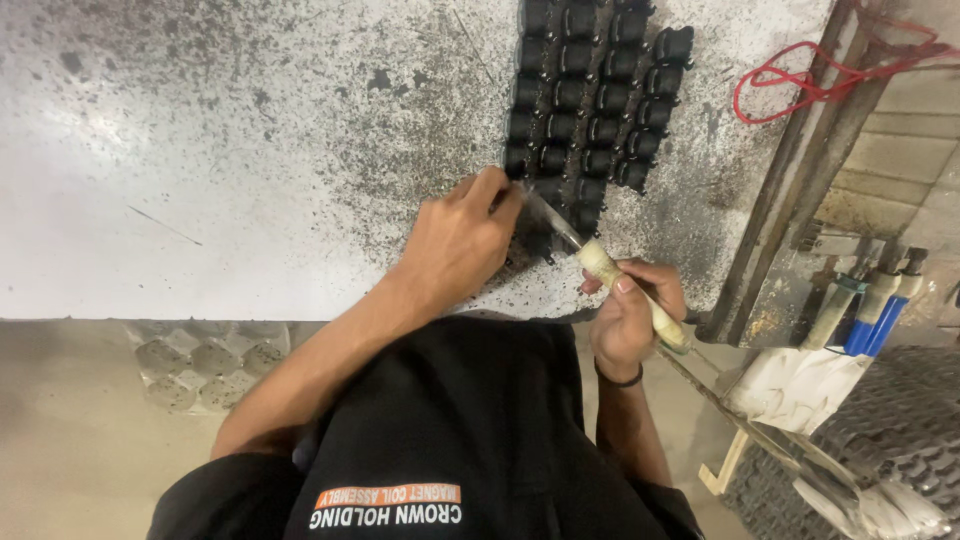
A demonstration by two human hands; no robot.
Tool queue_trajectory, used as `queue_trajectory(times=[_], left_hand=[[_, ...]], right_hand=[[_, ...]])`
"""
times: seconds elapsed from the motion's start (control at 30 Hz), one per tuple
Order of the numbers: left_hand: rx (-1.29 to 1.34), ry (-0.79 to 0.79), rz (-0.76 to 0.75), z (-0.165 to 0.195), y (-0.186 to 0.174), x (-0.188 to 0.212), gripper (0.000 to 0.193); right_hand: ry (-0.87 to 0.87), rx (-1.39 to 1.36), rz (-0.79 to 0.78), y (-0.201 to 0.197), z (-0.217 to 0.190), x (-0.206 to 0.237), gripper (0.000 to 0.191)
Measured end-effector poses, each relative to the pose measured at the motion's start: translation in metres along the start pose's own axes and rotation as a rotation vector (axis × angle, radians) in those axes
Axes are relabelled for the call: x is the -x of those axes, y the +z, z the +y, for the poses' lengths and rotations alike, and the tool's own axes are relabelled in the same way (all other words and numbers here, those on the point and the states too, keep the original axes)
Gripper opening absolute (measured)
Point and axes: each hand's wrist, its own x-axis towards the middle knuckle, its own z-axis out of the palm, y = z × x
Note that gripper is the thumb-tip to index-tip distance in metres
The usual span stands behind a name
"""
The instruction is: The person solders black coil components arranged in rows on a workbench, holding each component steady with one hand while applying a heated soldering iron with the other. They occasionally reach to the side to place the iron or pick up solder, working through the rows of components one at a time.
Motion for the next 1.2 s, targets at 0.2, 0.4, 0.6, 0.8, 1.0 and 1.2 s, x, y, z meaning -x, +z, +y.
queue_trajectory(times=[0.2,0.4,0.6,0.8,1.0,1.2], left_hand=[[0.128,-0.084,-0.021,-0.001,-0.006,-0.004,0.021],[0.130,-0.087,0.012,-0.003,-0.004,-0.004,0.021],[0.101,-0.077,0.048,-0.003,0.001,-0.002,0.020],[0.136,-0.068,0.058,-0.008,0.002,-0.002,0.016],[0.113,-0.060,0.034,-0.011,0.010,-0.004,0.019],[0.010,-0.044,-0.106,0.006,-0.037,-0.017,0.024]], right_hand=[[-0.055,0.020,-0.024,-0.006,0.003,0.000,0.015],[-0.119,0.031,-0.032,-0.010,0.009,0.003,0.016],[-0.152,0.038,-0.059,-0.012,0.010,0.001,0.015],[-0.172,0.075,-0.074,-0.010,0.009,0.002,0.016],[-0.261,0.252,-0.238,-0.011,0.001,-0.007,0.015],[-0.323,-0.046,-0.125,-0.020,-0.011,-0.042,0.015]])
